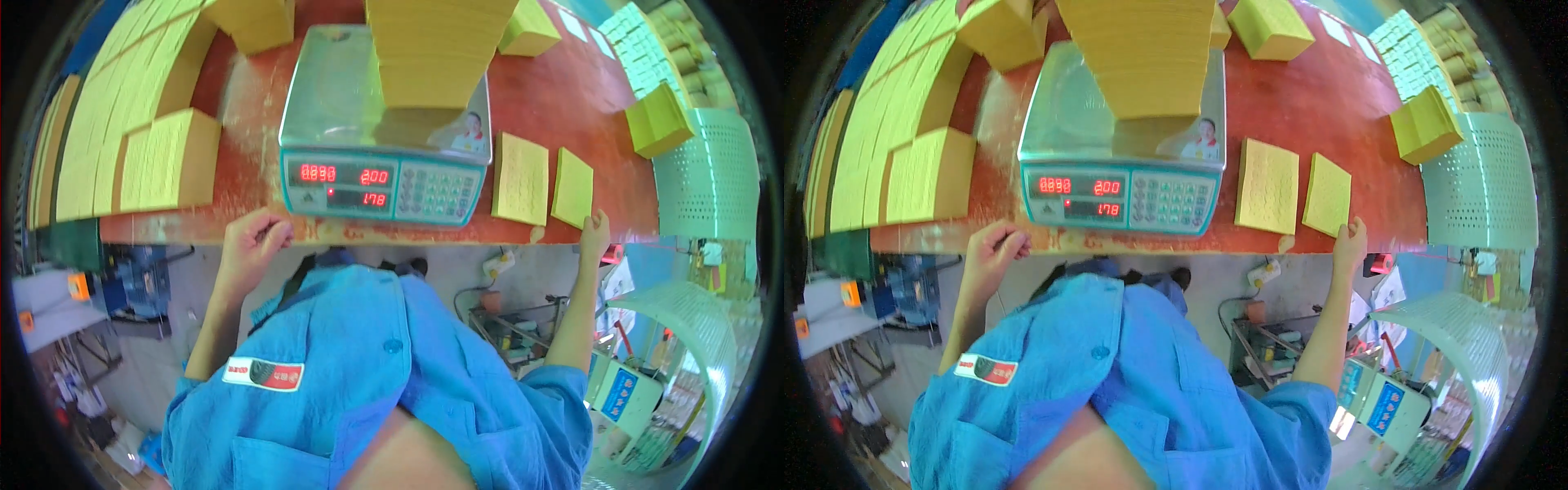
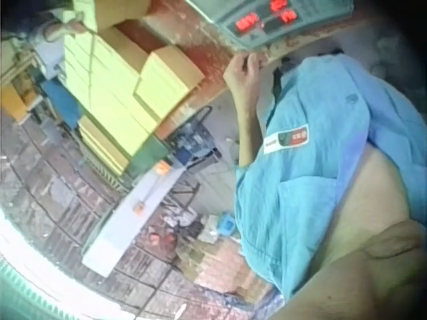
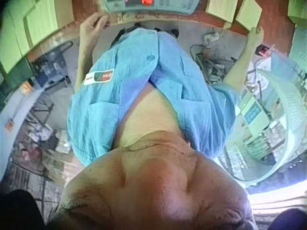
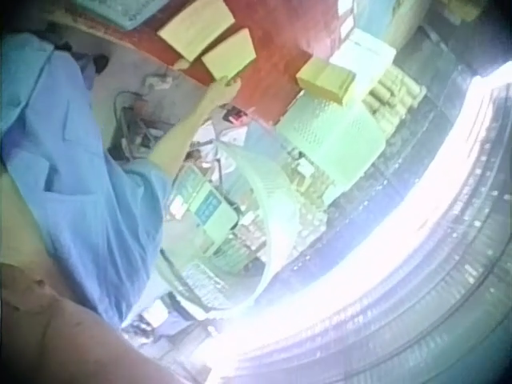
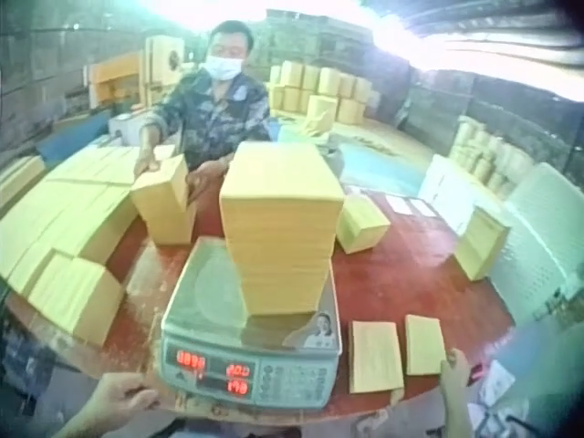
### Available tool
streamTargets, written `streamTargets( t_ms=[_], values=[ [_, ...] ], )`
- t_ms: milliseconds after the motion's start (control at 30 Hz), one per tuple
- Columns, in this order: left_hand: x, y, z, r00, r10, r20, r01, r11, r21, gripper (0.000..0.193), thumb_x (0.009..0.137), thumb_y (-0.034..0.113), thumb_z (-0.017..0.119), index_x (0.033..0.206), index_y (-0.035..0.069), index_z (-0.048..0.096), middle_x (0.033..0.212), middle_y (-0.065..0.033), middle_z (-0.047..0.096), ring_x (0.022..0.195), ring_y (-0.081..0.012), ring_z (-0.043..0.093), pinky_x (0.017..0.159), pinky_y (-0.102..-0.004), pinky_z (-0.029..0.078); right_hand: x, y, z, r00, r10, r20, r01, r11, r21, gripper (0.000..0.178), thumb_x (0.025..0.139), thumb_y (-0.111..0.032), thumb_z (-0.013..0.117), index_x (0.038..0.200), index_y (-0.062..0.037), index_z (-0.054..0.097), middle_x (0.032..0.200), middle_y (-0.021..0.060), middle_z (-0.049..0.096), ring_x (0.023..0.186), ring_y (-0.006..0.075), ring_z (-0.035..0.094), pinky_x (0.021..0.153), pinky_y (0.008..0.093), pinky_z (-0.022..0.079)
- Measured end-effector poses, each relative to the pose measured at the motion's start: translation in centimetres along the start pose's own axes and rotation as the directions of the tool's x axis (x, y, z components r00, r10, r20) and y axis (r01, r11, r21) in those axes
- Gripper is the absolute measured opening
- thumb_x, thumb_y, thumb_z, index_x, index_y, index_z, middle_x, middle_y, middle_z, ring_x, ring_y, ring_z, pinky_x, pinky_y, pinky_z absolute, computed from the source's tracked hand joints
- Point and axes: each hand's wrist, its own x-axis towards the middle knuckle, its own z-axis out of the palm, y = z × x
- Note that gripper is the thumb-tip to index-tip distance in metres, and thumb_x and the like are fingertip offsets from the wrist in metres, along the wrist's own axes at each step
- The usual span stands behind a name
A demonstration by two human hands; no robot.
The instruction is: Weighing and stacking bundles of yellow paper on a digital scale in a factory setting.
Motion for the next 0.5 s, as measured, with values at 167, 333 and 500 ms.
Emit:
streamTargets(
  t_ms=[167,333,500],
  values=[
    [7.1,5.5,-2.6,0.962,0.272,0.002,-0.271,0.961,-0.048,0.015,0.093,0.012,0.056,0.096,-0.001,0.063,0.087,-0.0049,0.063,0.085,-0.0095,0.06,0.074,-0.0244,0.048,-4.4,-3.9,1.0,0.866,-0.476,-0.155,0.37,0.816,-0.444,0.046,0.087,-0.012,0.061,0.129,0.0022,0.051,0.124,0.0182,0.057,0.118,0.0293,0.053,0.099,0.0373,0.042],
    [18.0,13.8,-4.2,0.969,0.248,0.026,-0.175,0.751,-0.637,0.051,0.096,0.04,0.053,0.129,0.001,0.047,0.121,-0.015,0.057,0.111,-0.0261,0.056,0.092,-0.0424,0.05,-6.4,-15.4,7.9,0.925,-0.372,0.082,0.316,0.868,0.383,0.044,0.093,-0.02,0.059,0.132,0.0008,0.05,0.127,0.0138,0.058,0.119,0.0237,0.053,0.097,0.0366,0.043],
    [25.9,22.0,-0.8,0.992,0.017,0.125,0.05,0.859,-0.51,0.075,0.082,0.058,0.065,0.127,0.001,0.049,0.118,-0.0152,0.057,0.106,-0.0284,0.058,0.085,-0.0476,0.052,-3.2,-27.3,16.0,0.835,-0.454,0.31,0.142,0.723,0.676,0.046,0.1,-0.035,0.046,0.133,-0.0031,0.05,0.126,0.0097,0.06,0.115,0.0177,0.056,0.096,0.0307,0.041]
  ],
)
